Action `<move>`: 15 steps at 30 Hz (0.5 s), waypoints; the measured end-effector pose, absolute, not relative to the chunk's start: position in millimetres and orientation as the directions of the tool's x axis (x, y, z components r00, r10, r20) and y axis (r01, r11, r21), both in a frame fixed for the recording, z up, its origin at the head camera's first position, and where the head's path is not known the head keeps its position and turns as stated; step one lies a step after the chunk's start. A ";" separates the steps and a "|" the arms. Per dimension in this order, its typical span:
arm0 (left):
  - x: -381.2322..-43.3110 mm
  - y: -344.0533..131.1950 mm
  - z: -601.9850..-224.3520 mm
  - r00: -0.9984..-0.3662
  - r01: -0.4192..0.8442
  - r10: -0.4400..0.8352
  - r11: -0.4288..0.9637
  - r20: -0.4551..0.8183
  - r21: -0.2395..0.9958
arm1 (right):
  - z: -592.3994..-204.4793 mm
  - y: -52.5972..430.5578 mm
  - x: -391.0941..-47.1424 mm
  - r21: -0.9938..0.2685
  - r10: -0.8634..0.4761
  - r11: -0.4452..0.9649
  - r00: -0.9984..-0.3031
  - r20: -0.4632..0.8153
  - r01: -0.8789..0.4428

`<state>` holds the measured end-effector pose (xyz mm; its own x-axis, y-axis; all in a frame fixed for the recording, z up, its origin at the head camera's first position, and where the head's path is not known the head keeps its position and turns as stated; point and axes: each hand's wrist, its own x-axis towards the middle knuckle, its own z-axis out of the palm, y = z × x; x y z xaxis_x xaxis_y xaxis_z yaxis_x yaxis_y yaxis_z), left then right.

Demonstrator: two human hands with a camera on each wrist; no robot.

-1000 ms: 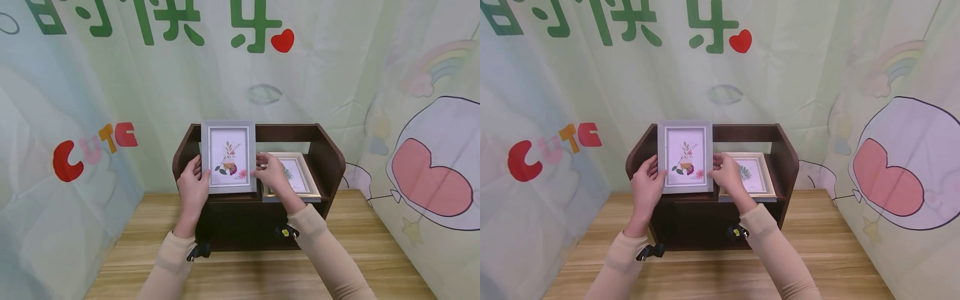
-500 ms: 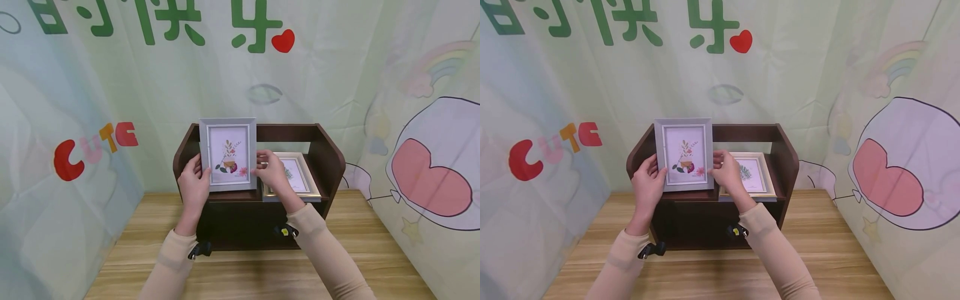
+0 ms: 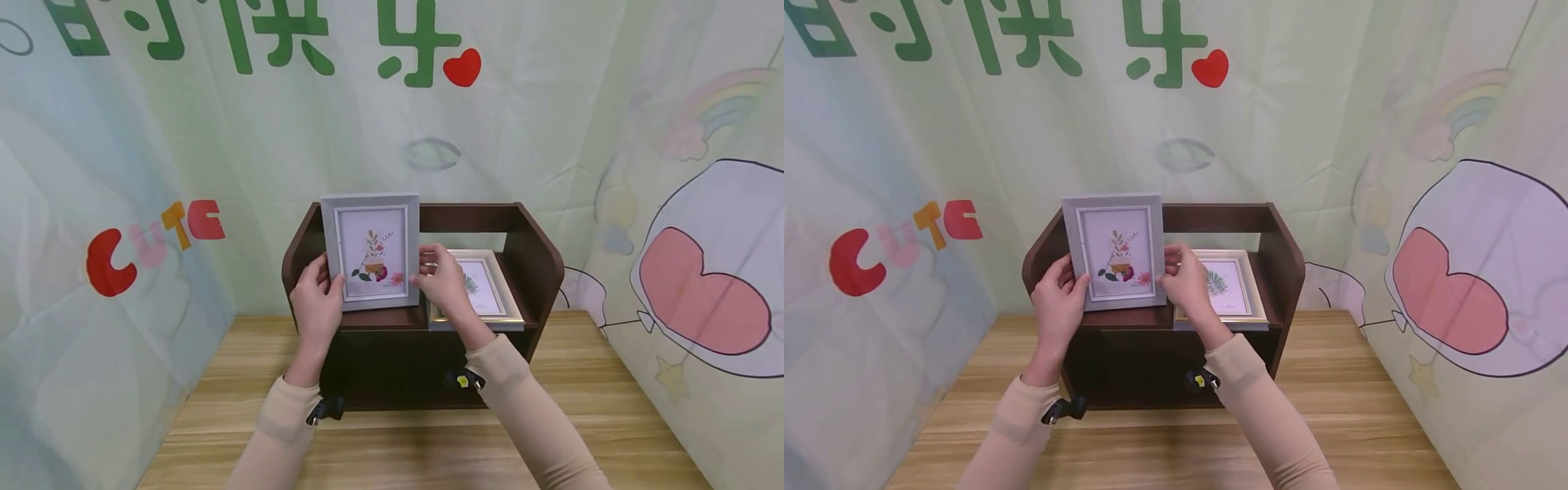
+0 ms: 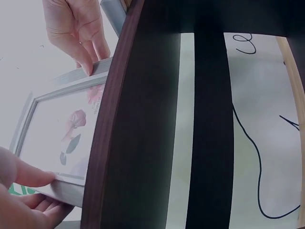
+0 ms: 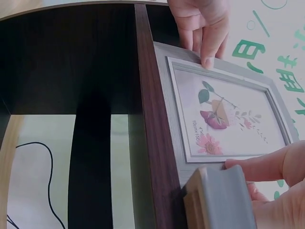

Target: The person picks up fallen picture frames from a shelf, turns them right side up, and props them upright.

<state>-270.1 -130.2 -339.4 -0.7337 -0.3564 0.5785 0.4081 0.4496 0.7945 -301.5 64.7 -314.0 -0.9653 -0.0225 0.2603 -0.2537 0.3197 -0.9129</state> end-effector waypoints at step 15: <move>-271.8 -133.3 -348.5 -0.728 0.440 -0.320 0.459 0.606 0.772 | -318.3 60.8 -300.1 -0.912 0.010 0.279 -0.949 0.316 -0.301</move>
<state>-271.8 -133.3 -348.5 -0.7284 -0.3203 0.6057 0.4403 0.4586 0.7719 -300.1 60.8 -318.3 -0.9486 0.0102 0.3162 -0.3010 0.2794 -0.9118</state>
